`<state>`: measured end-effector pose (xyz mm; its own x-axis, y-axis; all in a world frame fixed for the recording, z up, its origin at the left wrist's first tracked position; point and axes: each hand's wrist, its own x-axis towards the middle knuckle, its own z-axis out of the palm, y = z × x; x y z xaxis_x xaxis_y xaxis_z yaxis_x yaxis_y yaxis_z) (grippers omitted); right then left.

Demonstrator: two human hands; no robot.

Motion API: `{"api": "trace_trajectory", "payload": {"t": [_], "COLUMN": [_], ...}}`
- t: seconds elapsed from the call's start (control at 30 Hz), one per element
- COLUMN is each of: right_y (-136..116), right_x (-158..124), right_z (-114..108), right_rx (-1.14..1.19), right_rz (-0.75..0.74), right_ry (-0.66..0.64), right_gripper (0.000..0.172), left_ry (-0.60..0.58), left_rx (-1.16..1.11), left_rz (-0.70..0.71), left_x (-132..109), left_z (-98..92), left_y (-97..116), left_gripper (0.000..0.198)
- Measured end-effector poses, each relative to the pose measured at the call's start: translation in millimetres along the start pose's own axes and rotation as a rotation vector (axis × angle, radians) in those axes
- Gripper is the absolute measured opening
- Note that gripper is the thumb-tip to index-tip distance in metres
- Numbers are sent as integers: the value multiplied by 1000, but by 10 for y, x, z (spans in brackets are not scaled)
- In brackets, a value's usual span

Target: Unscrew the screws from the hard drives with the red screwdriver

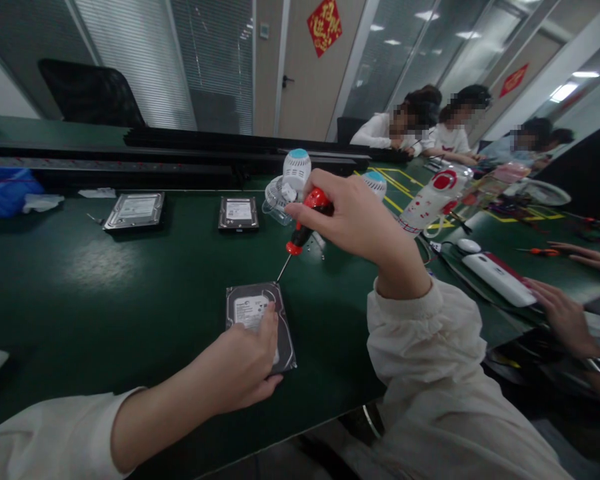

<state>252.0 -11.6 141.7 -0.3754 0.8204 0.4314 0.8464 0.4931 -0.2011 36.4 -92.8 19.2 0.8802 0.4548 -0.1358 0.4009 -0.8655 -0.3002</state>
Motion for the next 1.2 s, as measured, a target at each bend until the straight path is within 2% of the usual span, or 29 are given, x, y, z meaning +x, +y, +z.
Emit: {"api": "trace_trajectory", "payload": {"t": [0.03, 0.13, 0.2, 0.3, 0.37, 0.5, 0.57, 0.63, 0.73, 0.8, 0.93, 1.03, 1.1, 1.2], "right_y": [0, 4, 8, 14, 21, 35, 34, 31, 32, 39, 44, 34, 35, 55], "right_x": [-3, -14, -17, -13, -9, -9, -8, -5, 0, -2, -14, -10, -3, 2], "right_z": [-2, -7, -4, 6, 10, 6, 10, 23, 38, 33, 2, 4, 19, 39], "right_rx": [-14, 25, 52, 97, 113, 108, 130, 155, 160, 161, 184, 174, 169, 168], "right_rz": [1, -61, -102, -109, -89, -94, -126, -139, -122, -124, -150, -108, -87, -115], "right_ry": [5, -4, -5, 8, 22, 18, 2, 5, 43, 43, -14, -2, 17, 46], "right_gripper": [26, 11, 17, 16, 24, 11, 17, 11, 17, 10, 22, 10, 18, 14], "left_ry": [6, 8, -2, -2, -8, -18, -18, -23, -31, -34, -49, -79, -95, -93], "left_rx": [-6, -32, -35, -29, -32, -22, -16, -20, -24, -27, -47, -54, -51, -41], "left_rz": [-1, -12, -15, -16, -17, -7, -10, -13, -16, -18, -21, -22, -18, -11], "left_x": [1, 7, 9, 2, -7, -14, -7, 2, 8, 6, 5, 10, 10, 9], "left_z": [3, 12, 15, 20, 21, 8, -3, -11, -13, -13, -29, -44, -50, -53], "left_y": [-2, -6, -6, -8, -11, -9, -5, -1, 5, 7, 0, -6, -5, 4], "left_gripper": [77, 78, 79, 78, 78, 78, 78, 77, 76, 75, 77, 78, 77, 76]}}
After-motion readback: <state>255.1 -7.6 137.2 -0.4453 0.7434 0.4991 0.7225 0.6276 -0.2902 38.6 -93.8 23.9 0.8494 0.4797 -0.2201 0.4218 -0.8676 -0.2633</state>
